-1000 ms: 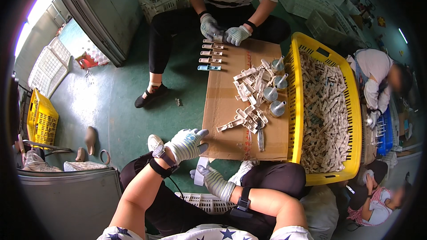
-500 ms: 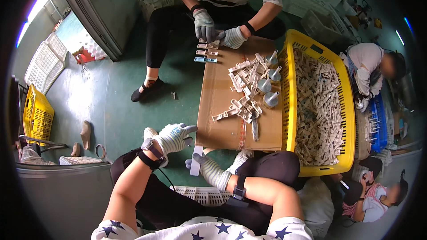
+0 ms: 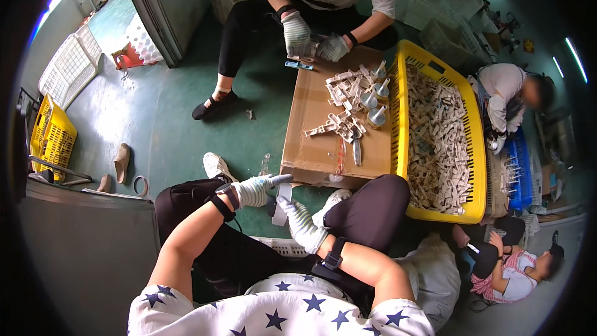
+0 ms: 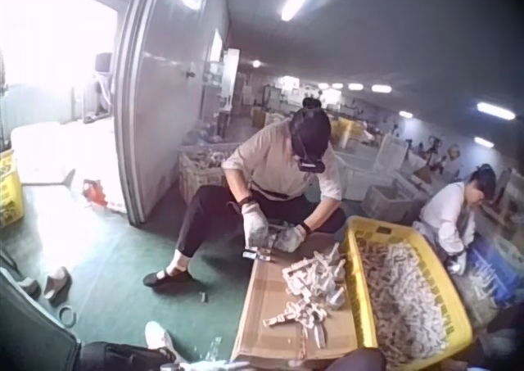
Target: Assembling small plastic and metal spring clips while sitting on a workshop floor.
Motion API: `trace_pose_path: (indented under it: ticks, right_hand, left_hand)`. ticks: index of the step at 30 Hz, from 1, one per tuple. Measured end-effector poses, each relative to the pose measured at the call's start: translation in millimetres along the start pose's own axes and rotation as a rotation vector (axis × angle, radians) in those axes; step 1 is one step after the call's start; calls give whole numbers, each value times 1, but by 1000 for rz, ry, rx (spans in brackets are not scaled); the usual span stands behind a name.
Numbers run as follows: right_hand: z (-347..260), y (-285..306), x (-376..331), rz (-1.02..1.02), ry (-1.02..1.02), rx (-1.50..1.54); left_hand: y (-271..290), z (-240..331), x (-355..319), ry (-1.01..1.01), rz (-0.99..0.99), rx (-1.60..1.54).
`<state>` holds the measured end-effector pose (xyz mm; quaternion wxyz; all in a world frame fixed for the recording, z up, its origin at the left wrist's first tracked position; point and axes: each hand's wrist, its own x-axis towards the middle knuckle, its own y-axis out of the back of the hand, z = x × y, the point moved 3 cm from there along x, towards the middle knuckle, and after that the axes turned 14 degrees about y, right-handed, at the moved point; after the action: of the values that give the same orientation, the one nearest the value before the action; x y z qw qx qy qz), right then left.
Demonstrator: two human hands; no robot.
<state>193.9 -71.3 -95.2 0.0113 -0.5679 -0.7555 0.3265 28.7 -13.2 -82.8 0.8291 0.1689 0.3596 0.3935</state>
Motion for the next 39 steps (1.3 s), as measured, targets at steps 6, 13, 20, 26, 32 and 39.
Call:
trace_pose_path:
  ticks: [6,13,20,26,32,39]
  right_hand:
    - [-9,-11,-1,35,-88,159]
    - [-6,9,9,-40,-145,125]
    - [-125,16,41,-529,-92,-1056]
    - [-207,116,119,105,102,-1691]
    - [-184,124,133,209,-70,-1895]
    - [-174,155,140,333,93,-1784]
  left_hand:
    - [-29,-17,23,-133,7,-538]
    - [-55,-20,44,65,166,-761]
    - [-82,-38,60,4,-59,-1386]
    - [-79,-21,64,24,-49,-1457]
    - [-91,-43,70,0,84,-1273]
    - [-78,-25,53,149,-12,-1553]
